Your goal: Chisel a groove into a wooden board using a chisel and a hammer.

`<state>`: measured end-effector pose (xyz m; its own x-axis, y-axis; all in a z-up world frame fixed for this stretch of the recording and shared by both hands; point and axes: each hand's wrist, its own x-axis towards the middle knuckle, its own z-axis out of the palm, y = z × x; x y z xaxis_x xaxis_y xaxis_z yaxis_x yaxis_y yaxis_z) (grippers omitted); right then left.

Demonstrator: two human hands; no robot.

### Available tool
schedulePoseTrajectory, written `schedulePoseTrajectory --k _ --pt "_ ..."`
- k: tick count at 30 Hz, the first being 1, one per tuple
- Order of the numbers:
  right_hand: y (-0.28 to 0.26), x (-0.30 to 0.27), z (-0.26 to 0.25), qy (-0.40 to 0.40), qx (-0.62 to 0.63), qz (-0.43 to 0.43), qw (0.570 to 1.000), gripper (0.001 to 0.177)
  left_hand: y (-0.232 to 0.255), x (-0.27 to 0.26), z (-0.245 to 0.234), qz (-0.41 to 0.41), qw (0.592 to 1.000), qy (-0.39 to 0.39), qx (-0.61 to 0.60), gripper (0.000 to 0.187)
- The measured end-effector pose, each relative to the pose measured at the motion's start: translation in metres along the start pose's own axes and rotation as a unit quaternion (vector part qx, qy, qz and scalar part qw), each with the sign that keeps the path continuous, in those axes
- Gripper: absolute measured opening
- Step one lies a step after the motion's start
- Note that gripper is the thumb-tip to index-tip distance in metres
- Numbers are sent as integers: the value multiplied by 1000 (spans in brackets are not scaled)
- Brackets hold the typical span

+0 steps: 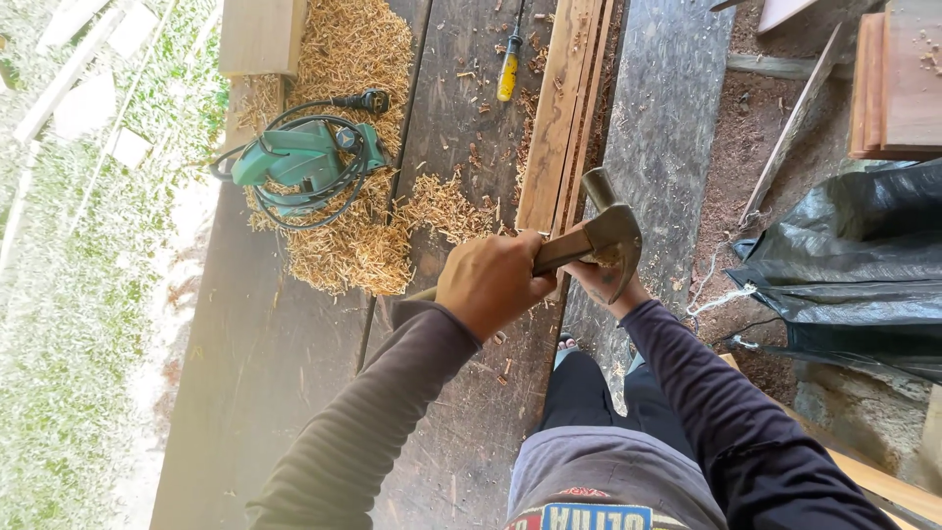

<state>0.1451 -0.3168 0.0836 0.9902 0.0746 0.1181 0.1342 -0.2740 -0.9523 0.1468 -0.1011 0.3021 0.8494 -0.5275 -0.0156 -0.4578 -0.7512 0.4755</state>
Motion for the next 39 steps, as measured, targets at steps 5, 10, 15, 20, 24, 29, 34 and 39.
schedulePoseTrajectory --k 5,10,15,20,24,29,34,39 --pt "0 2 3 -3 19 -17 1000 9 -1 1 5 5 1000 -1 17 26" --pt "-12 7 0 -24 74 38 996 13 0 2 18 -27 1000 6 12 25" --pt "15 4 -14 -61 110 123 984 14 17 -8 14 -23 998 29 40 27" --pt "-37 10 -30 71 368 306 875 9 33 -56 24 -158 983 50 -83 27" --pt "-40 -2 -59 -15 85 153 984 16 34 -103 62 -308 912 158 -218 34" --pt "-64 2 -124 -56 207 52 975 28 32 -152 147 -478 815 186 -270 36" --pt "-62 44 -193 -117 155 29 980 33 53 -153 227 -551 765 218 -253 35" --pt "-45 105 -258 -188 31 11 982 22 86 -98 267 -672 577 222 -408 25"
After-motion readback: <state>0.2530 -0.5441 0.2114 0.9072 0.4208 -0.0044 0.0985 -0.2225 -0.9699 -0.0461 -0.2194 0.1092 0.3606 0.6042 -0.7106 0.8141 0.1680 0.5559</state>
